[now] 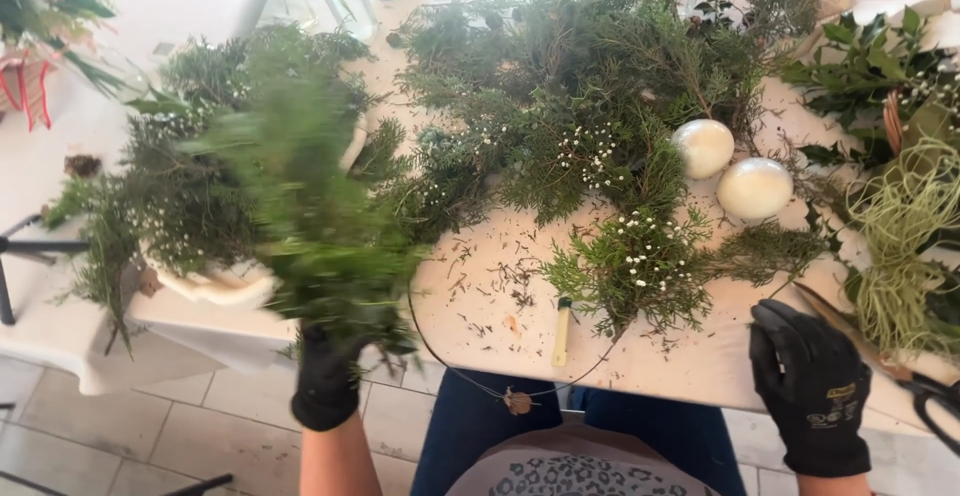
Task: The person assembles a floral wreath by hand, using shears to trim sprigs of evergreen and holly and tucking them into the circular frame alongside small white flowers and ornaments.
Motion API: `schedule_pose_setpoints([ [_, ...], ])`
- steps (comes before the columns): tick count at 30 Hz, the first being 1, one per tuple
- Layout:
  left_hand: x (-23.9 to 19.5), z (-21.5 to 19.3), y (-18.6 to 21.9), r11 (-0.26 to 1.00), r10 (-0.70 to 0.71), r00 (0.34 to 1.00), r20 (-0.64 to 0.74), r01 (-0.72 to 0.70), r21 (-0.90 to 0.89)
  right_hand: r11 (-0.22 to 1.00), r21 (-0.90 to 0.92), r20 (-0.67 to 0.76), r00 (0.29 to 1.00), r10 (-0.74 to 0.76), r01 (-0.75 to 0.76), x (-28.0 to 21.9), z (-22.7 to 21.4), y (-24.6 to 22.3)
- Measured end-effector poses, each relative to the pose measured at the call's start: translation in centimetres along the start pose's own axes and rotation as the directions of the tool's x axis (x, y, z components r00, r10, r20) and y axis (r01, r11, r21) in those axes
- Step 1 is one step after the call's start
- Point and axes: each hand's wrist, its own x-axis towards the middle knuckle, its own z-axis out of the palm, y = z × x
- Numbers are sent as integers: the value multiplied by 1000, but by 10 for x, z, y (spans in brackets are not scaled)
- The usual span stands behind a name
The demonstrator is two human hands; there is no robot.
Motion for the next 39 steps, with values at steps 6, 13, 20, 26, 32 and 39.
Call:
schedule_pose_setpoints([
  [6,3,-35,15,994,3,969,-248,-31,-107,998,-60,-21,1000,-11,10,-13,0,-13],
  [13,-1,-12,-1,999,-47,976,-212,42,-26,977,-86,-163,964,-209,197,6,8,-41],
  [20,6,-12,20,999,23,983,-184,-14,48,969,-167,-165,963,-212,185,4,20,-25],
  [26,32,15,26,993,92,992,-88,-84,88,969,-156,-211,952,-223,193,20,15,-29],
  [32,30,33,-47,994,-46,997,60,51,-100,990,-129,-246,965,-90,59,-8,50,5],
  [39,49,36,-84,986,-20,994,104,37,-162,931,-364,-432,880,-199,32,-19,24,36],
])
